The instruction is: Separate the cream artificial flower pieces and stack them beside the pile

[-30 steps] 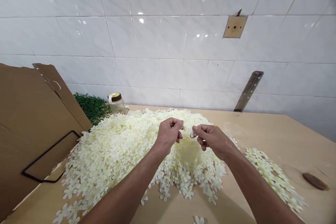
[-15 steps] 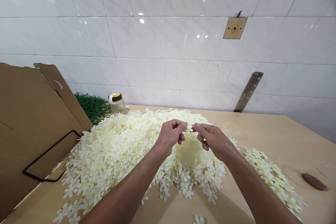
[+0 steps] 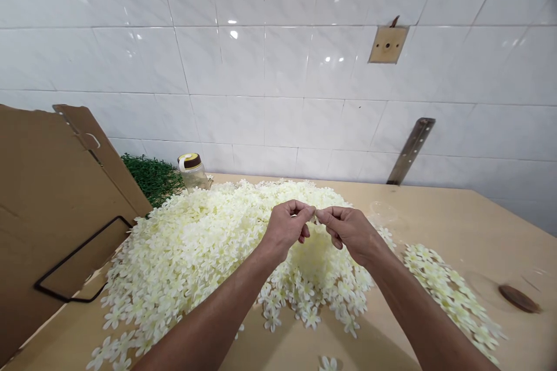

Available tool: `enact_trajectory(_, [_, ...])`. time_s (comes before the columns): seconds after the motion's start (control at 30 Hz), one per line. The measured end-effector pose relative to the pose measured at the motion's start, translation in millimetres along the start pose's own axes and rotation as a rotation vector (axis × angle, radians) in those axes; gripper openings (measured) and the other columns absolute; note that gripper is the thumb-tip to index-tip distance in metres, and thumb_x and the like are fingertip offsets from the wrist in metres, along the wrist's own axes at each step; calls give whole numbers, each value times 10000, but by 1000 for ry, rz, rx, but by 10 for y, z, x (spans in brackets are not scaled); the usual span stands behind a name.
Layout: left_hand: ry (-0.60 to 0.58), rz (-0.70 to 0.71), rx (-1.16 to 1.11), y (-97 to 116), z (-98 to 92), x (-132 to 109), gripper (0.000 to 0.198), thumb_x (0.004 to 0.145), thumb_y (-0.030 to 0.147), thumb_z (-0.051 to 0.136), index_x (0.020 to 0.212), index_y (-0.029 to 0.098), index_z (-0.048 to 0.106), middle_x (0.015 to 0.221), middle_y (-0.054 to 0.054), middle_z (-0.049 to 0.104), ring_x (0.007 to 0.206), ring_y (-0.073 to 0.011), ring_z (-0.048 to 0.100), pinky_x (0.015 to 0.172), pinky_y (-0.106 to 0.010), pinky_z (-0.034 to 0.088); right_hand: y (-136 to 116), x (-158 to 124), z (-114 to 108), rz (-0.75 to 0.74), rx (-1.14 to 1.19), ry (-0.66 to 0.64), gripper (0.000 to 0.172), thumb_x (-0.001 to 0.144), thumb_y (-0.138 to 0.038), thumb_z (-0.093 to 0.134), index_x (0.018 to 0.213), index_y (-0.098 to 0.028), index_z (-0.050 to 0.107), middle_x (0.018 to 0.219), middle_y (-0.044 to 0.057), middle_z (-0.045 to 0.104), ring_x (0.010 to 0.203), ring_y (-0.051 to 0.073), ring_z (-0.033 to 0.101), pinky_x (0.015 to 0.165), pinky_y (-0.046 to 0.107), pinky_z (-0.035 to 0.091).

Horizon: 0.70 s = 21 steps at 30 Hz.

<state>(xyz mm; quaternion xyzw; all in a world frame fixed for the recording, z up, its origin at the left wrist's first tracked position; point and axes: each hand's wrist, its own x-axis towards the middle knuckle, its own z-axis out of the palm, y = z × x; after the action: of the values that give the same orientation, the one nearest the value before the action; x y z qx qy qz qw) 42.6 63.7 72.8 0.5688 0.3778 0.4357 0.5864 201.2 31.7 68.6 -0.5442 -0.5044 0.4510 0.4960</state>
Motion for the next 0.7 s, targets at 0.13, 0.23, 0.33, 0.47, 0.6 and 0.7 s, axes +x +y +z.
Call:
enact_trajectory(0.13, [-70, -66, -98, 31, -23, -7, 227, 781, 349, 687, 713, 153, 595, 508, 16, 537, 429, -82, 471, 450, -222, 366, 1, -8, 8, -4, -10, -5, 487, 696, -633, 735, 621, -177, 583, 483, -70, 390, 397, 66, 324, 378, 228, 313])
enact_trajectory(0.23, [-96, -123, -178, 29, -36, 3, 243, 737, 353, 731, 712, 150, 600, 528, 17, 539, 431, -74, 468, 449, -218, 345, 10, -5, 5, 11, -30, 5, 501, 700, -654, 719, 619, -178, 587, 477, -64, 407, 385, 70, 344, 374, 230, 316])
enact_trajectory(0.33, [-130, -165, -223, 9, -40, 20, 271, 705, 372, 764, 711, 148, 612, 536, 21, 531, 437, -69, 469, 451, -214, 335, 8, -1, 8, 21, -35, 8, 522, 710, -677, 694, 596, -185, 562, 485, -54, 428, 376, 74, 352, 368, 236, 319])
enact_trajectory(0.47, [-168, -193, -256, -23, -46, 38, 317, 684, 403, 789, 725, 143, 612, 612, 5, 565, 456, -63, 482, 449, -212, 334, -19, -13, 26, 23, -25, 9, 544, 704, -689, 692, 565, -192, 519, 492, -53, 428, 374, 70, 346, 367, 237, 315])
enact_trajectory(0.6, [-204, -210, -272, -31, -58, 45, 367, 675, 440, 802, 726, 141, 595, 683, -14, 591, 469, -60, 488, 443, -214, 336, -28, -25, 28, 20, -17, 7, 560, 705, -690, 694, 541, -201, 476, 471, -55, 406, 379, 74, 346, 374, 239, 316])
enact_trajectory(0.7, [-180, -208, -248, -17, -62, 37, 374, 674, 446, 802, 699, 148, 578, 604, 6, 556, 452, -62, 472, 447, -214, 330, -13, -20, 18, 25, -15, 2, 562, 704, -688, 699, 536, -200, 476, 472, -52, 402, 395, 78, 346, 380, 241, 320])
